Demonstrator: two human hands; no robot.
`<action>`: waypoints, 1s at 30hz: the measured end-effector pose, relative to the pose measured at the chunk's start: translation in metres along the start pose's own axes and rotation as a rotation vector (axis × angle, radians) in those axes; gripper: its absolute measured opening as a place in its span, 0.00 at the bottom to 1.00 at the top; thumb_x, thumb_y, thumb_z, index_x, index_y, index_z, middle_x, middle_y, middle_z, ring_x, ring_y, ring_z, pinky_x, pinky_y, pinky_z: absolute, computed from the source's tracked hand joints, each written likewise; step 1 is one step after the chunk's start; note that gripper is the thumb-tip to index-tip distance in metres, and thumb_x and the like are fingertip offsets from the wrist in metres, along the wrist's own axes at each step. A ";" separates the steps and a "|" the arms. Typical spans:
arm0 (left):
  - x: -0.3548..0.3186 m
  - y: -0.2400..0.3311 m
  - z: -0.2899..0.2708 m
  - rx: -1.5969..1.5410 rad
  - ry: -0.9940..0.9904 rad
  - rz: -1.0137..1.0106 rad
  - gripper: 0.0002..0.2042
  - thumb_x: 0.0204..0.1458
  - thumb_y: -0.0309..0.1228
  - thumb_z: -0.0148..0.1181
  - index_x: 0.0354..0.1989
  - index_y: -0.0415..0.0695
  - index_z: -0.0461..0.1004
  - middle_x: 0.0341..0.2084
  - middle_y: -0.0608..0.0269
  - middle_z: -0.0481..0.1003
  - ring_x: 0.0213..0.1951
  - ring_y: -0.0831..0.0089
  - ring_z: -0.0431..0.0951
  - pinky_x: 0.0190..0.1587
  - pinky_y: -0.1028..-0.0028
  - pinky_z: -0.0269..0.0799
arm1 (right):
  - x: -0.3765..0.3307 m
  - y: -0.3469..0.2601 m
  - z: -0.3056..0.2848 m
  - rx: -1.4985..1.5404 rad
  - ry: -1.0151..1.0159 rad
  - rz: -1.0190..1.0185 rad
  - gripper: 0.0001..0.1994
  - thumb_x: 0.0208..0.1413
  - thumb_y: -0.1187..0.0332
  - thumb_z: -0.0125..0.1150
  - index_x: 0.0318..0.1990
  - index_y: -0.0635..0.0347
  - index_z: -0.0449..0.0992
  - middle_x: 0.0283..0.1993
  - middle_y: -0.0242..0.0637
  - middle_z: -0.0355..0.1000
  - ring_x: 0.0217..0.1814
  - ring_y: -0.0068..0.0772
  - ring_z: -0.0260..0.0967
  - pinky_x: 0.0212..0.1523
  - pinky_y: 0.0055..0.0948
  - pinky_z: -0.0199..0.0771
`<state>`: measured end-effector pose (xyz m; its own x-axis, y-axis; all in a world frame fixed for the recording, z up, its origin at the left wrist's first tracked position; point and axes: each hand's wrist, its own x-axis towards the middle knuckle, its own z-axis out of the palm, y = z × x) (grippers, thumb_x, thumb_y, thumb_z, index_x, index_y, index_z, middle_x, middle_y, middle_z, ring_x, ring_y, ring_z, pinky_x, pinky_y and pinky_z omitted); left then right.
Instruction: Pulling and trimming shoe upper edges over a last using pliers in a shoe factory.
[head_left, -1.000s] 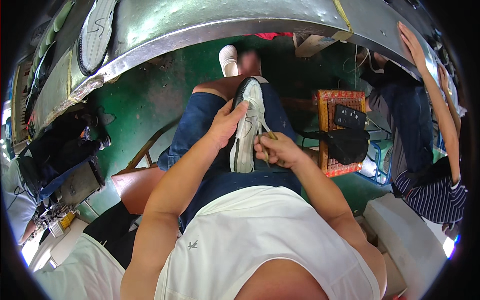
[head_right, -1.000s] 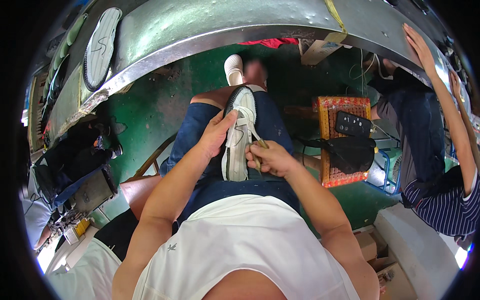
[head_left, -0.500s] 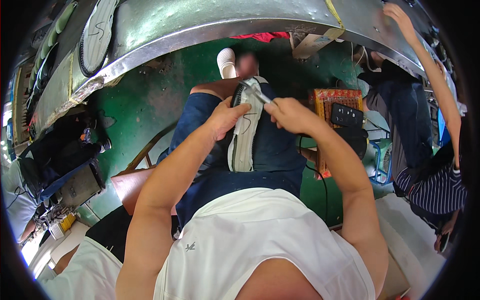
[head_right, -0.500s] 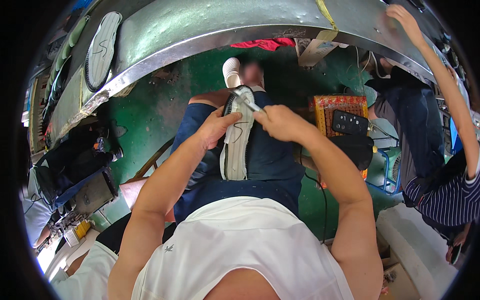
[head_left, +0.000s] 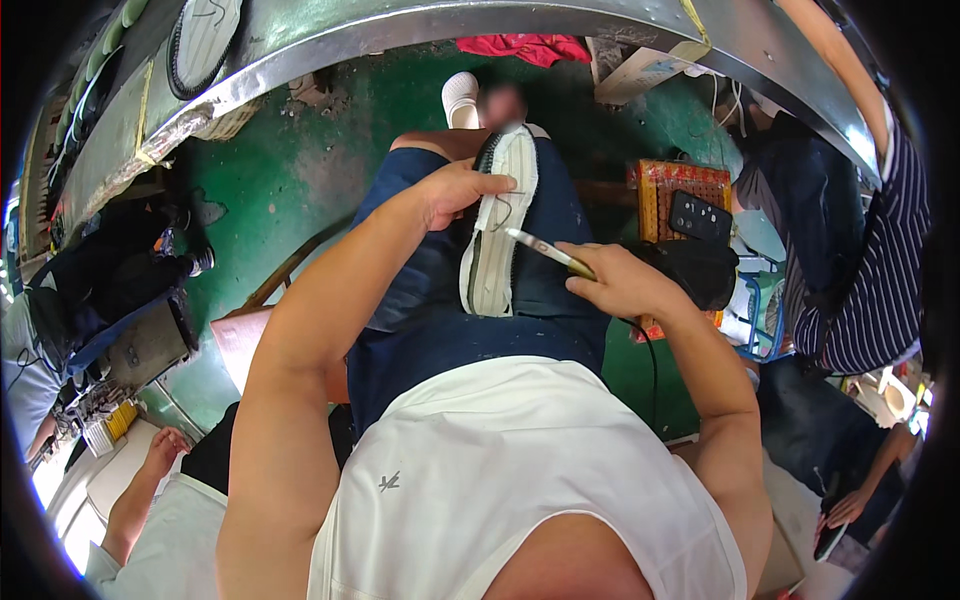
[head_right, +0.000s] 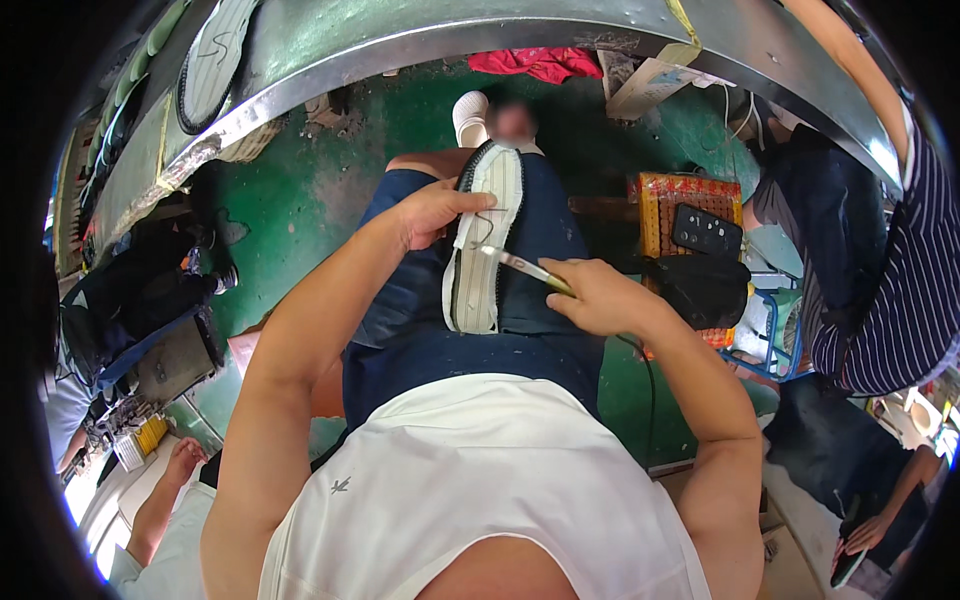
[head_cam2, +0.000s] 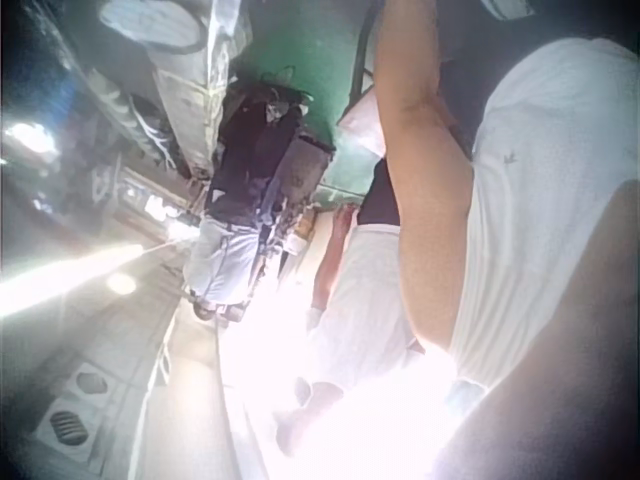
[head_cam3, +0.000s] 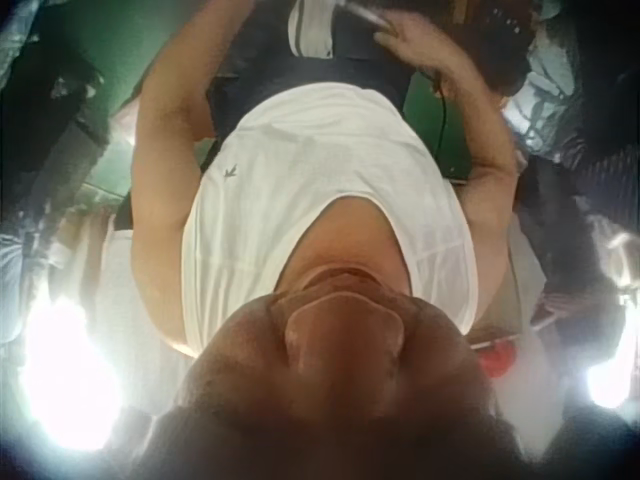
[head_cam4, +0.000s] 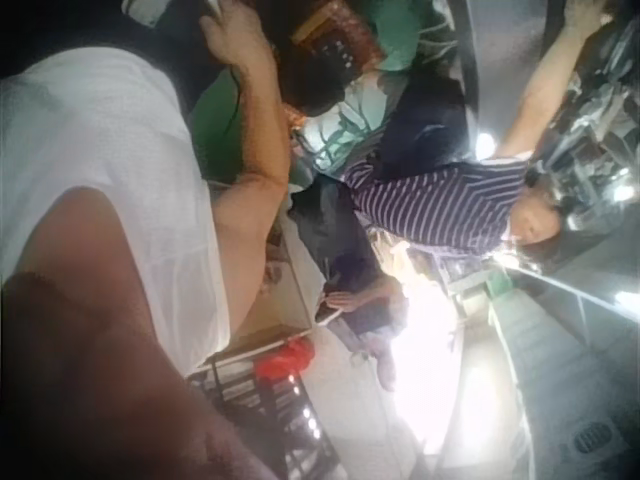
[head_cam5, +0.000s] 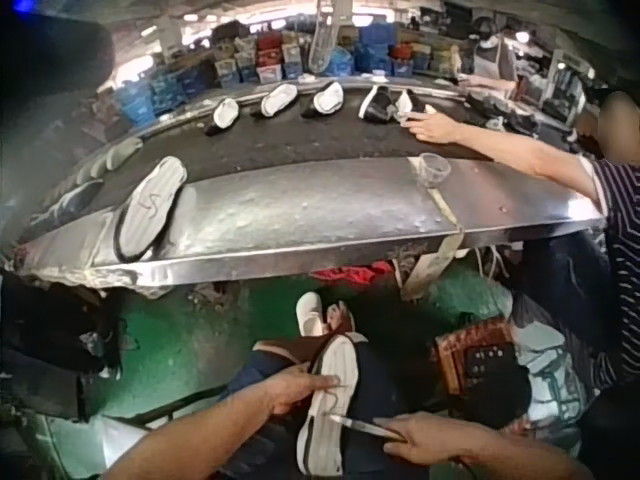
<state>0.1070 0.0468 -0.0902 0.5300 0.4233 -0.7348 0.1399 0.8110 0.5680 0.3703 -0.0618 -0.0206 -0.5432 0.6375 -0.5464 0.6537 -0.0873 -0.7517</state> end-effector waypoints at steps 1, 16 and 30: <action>0.002 -0.001 0.000 -0.023 -0.023 0.006 0.18 0.56 0.34 0.66 0.53 0.43 0.76 0.42 0.62 0.81 0.43 0.71 0.82 0.48 0.68 0.76 | 0.002 0.002 0.009 -0.120 0.070 -0.095 0.24 0.59 0.67 0.59 0.60 0.73 0.68 0.43 0.55 0.74 0.46 0.51 0.75 0.50 0.40 0.73; -0.016 -0.015 0.006 -0.031 0.035 0.059 0.18 0.56 0.33 0.65 0.54 0.42 0.75 0.43 0.60 0.81 0.42 0.68 0.81 0.48 0.65 0.77 | 0.034 -0.077 -0.002 -0.634 -0.189 0.031 0.13 0.57 0.65 0.61 0.40 0.69 0.76 0.33 0.52 0.78 0.39 0.59 0.77 0.44 0.48 0.76; -0.039 -0.055 0.002 -0.183 -0.043 0.306 0.38 0.55 0.37 0.69 0.71 0.43 0.56 0.60 0.59 0.70 0.60 0.68 0.70 0.63 0.67 0.65 | 0.021 -0.003 0.067 0.113 0.142 0.160 0.13 0.57 0.61 0.64 0.35 0.63 0.75 0.34 0.49 0.76 0.40 0.52 0.75 0.43 0.43 0.71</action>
<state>0.0806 -0.0150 -0.0922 0.5597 0.6433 -0.5225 -0.1808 0.7101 0.6805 0.3218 -0.0991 -0.0544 -0.3528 0.7091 -0.6105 0.6579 -0.2760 -0.7007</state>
